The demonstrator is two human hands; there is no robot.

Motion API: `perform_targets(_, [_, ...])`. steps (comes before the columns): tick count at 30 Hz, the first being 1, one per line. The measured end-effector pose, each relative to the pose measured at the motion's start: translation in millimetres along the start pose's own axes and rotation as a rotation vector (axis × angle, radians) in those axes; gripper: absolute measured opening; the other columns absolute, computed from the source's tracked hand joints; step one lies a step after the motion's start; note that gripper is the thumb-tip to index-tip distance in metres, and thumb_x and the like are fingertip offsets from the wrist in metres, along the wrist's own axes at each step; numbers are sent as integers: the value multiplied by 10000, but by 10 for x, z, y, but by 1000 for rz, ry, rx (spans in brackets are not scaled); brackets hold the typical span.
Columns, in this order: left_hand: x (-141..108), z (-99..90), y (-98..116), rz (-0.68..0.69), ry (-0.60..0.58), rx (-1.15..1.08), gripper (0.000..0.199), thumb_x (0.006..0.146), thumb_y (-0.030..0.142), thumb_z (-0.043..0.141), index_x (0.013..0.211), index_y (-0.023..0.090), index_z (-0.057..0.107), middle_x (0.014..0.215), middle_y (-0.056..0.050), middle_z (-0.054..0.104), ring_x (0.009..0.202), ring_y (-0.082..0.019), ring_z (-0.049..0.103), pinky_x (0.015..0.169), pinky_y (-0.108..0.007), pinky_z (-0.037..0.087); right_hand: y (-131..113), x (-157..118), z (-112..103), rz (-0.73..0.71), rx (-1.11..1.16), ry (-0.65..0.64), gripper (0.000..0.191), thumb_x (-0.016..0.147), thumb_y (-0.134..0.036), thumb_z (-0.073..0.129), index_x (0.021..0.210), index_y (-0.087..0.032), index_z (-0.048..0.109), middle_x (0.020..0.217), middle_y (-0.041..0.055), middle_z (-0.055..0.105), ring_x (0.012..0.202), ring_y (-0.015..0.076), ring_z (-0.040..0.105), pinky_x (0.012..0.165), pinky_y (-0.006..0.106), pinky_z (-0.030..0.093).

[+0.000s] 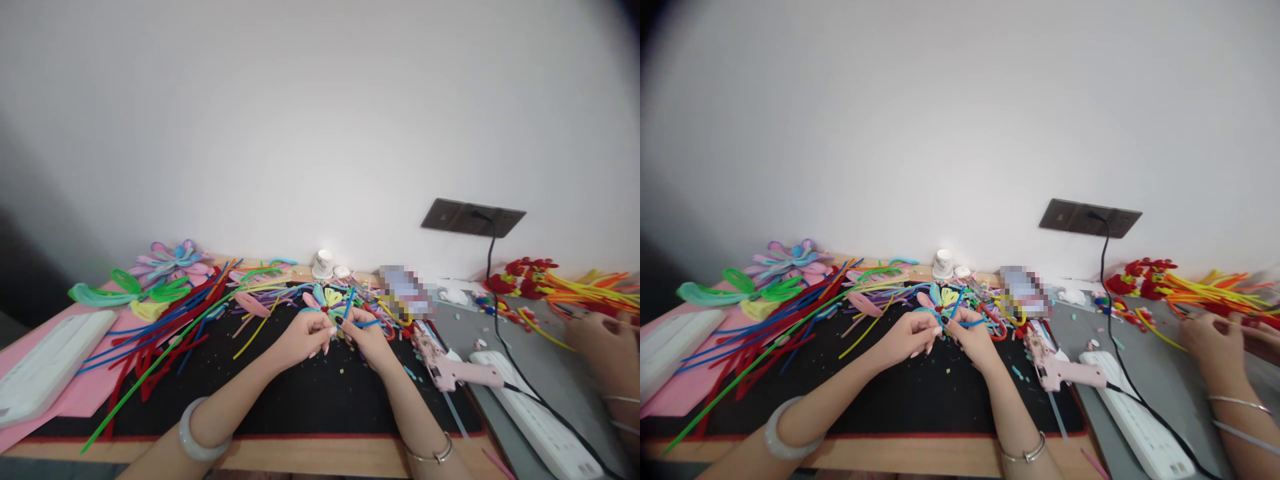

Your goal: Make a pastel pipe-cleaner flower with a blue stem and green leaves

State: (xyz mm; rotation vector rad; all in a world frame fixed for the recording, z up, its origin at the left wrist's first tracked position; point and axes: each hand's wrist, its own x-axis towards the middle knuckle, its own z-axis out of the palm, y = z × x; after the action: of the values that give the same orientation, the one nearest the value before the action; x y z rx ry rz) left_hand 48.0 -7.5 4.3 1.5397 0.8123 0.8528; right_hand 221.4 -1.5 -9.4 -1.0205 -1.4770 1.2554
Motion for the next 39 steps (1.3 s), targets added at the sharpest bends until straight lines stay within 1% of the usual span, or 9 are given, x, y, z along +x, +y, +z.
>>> perform_targets(4, [-25,-5,22,247,105,406,277,837,259,485,588,151,540,523,17,521,480,-78,434,511,-208,327,20,16,9,25,-63,32,300,773,-320,595,569,-188,419,455,-68,414,427,76,327,437,216,239])
perform_targets(6, [-23,-12,10,251,124,433,277,838,271,491,598,151,562,522,17,519,472,-78,426,504,-210,320,16,12,13,32,-44,26,291,777,-340,590,588,-190,427,466,-69,413,427,78,323,432,216,236])
perform_targets(8, [-5,-15,-21,157,99,295,275,838,320,500,637,148,573,547,8,557,430,-71,423,468,-207,317,-8,2,12,19,-8,11,278,781,-356,588,612,-191,442,477,-72,402,429,78,316,431,216,234])
perform_targets(14, [31,-19,-93,-177,-162,-382,348,826,449,506,748,123,596,537,-20,592,373,-76,454,397,-197,312,-124,-35,5,-99,-43,-53,232,767,-310,636,638,-175,499,547,-46,469,500,91,381,490,224,285])
perform_targets(23, [-21,-14,-26,-306,-200,-585,266,729,369,668,695,145,529,536,47,510,380,-31,377,413,-170,319,-99,-22,29,-29,39,-58,259,752,-365,643,643,-177,501,531,-51,434,480,89,361,478,226,254])
perform_targets(27, [2,16,-54,-257,-114,-449,261,730,349,651,637,141,524,475,53,493,354,-29,341,403,-176,284,-99,-29,18,-40,-24,-56,262,782,-340,598,613,-179,478,522,-48,428,491,94,357,484,230,253])
perform_targets(31, [13,34,-70,-115,23,-132,250,763,351,586,626,156,514,418,53,488,327,-46,331,383,-186,228,-99,-34,9,-75,-125,-28,266,797,-280,565,570,-176,477,521,-41,446,508,100,385,507,236,283])
perform_targets(37, [-49,30,7,236,120,424,255,780,193,510,546,177,412,493,53,393,469,-77,352,501,-216,259,-54,-25,32,21,-34,5,285,761,-302,586,541,-184,449,456,-56,415,439,92,355,455,235,257])
perform_targets(39, [-58,27,28,311,150,520,271,777,173,508,531,176,393,515,48,371,501,-86,348,529,-229,256,-40,-25,37,51,45,8,295,750,-337,601,546,-184,452,448,-60,404,425,86,339,446,233,247])
